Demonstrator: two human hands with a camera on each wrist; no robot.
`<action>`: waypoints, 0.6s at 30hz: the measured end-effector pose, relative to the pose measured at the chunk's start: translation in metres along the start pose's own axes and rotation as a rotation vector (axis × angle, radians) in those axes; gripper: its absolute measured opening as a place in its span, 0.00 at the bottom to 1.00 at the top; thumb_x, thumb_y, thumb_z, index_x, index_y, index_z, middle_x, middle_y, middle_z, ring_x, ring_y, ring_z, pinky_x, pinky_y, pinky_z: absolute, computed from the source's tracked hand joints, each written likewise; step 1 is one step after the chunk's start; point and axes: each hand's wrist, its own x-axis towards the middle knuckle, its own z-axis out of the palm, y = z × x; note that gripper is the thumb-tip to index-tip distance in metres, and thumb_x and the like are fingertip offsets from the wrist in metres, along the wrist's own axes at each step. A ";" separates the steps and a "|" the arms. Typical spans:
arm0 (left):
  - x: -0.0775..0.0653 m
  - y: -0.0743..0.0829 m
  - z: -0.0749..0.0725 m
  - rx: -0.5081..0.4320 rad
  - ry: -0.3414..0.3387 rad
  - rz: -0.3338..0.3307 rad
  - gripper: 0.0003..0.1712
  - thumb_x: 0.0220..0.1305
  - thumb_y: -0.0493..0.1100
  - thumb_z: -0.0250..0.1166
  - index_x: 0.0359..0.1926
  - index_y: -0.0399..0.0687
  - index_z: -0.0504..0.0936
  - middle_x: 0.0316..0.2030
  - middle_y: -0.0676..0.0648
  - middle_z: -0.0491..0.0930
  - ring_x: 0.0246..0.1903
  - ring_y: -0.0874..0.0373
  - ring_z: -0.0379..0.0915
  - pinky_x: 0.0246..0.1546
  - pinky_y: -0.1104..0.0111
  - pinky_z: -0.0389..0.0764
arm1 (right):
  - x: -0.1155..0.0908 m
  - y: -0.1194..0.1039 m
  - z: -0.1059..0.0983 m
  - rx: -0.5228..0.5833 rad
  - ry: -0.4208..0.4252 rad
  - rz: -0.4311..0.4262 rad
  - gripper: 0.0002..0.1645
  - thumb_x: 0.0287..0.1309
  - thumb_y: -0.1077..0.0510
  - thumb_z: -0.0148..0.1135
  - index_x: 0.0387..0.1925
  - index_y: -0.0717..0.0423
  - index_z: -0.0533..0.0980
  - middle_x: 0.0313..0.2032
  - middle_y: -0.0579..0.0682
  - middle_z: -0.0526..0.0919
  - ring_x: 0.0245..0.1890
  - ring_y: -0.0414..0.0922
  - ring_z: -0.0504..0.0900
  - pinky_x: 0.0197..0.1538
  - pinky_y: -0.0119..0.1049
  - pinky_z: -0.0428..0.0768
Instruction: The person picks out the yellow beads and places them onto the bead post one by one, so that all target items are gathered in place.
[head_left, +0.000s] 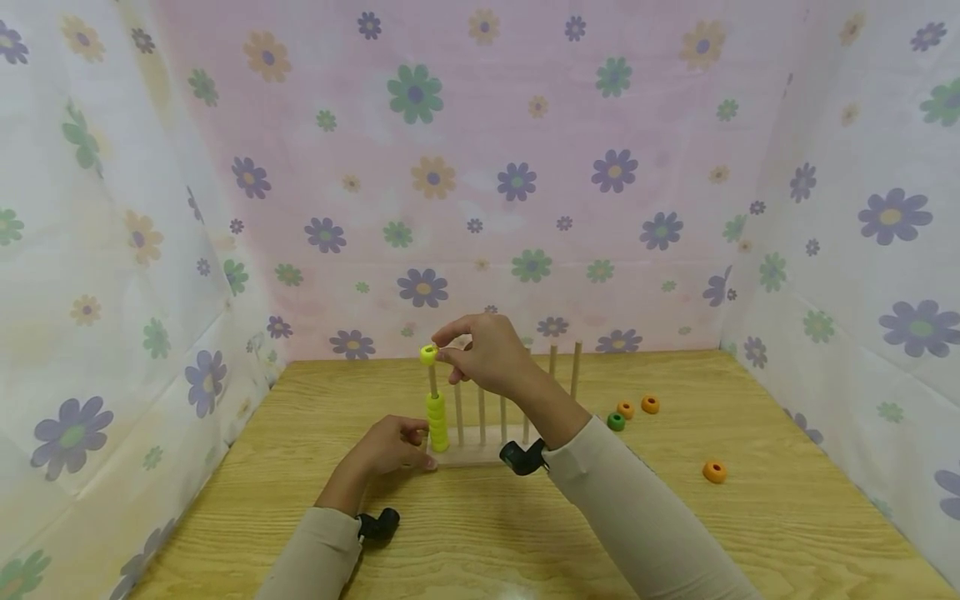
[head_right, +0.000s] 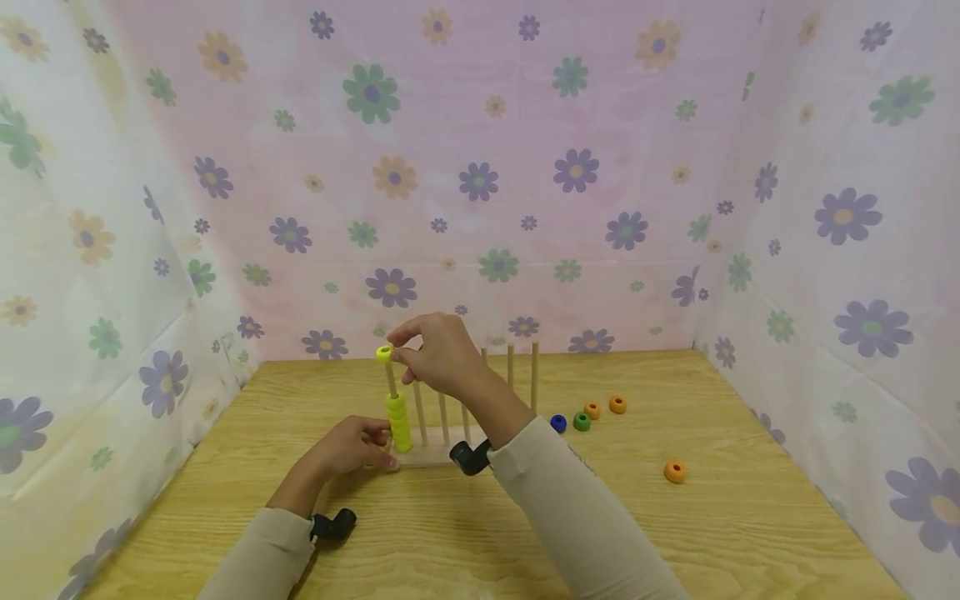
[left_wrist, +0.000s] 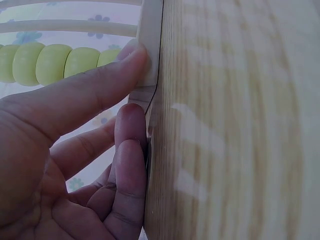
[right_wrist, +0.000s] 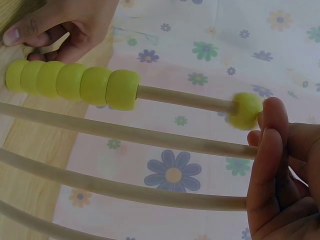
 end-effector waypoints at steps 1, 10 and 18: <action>0.000 0.000 0.000 0.001 0.001 0.000 0.42 0.47 0.47 0.85 0.65 0.48 0.83 0.44 0.48 0.80 0.41 0.53 0.73 0.40 0.63 0.78 | 0.000 0.000 0.000 -0.001 0.001 -0.003 0.09 0.67 0.57 0.70 0.47 0.48 0.88 0.52 0.46 0.87 0.22 0.41 0.87 0.21 0.34 0.75; 0.002 -0.001 0.001 -0.003 -0.003 0.004 0.41 0.47 0.46 0.86 0.65 0.49 0.83 0.41 0.48 0.79 0.38 0.53 0.71 0.36 0.64 0.76 | -0.001 0.000 -0.001 -0.006 0.002 -0.006 0.09 0.67 0.57 0.70 0.47 0.48 0.88 0.52 0.46 0.87 0.22 0.41 0.87 0.21 0.33 0.73; 0.001 -0.001 0.001 0.001 0.000 -0.001 0.41 0.47 0.46 0.86 0.64 0.50 0.84 0.41 0.48 0.79 0.39 0.53 0.71 0.36 0.64 0.76 | -0.001 0.002 0.000 -0.004 0.010 -0.017 0.09 0.67 0.56 0.70 0.47 0.47 0.88 0.51 0.45 0.87 0.21 0.41 0.87 0.22 0.35 0.77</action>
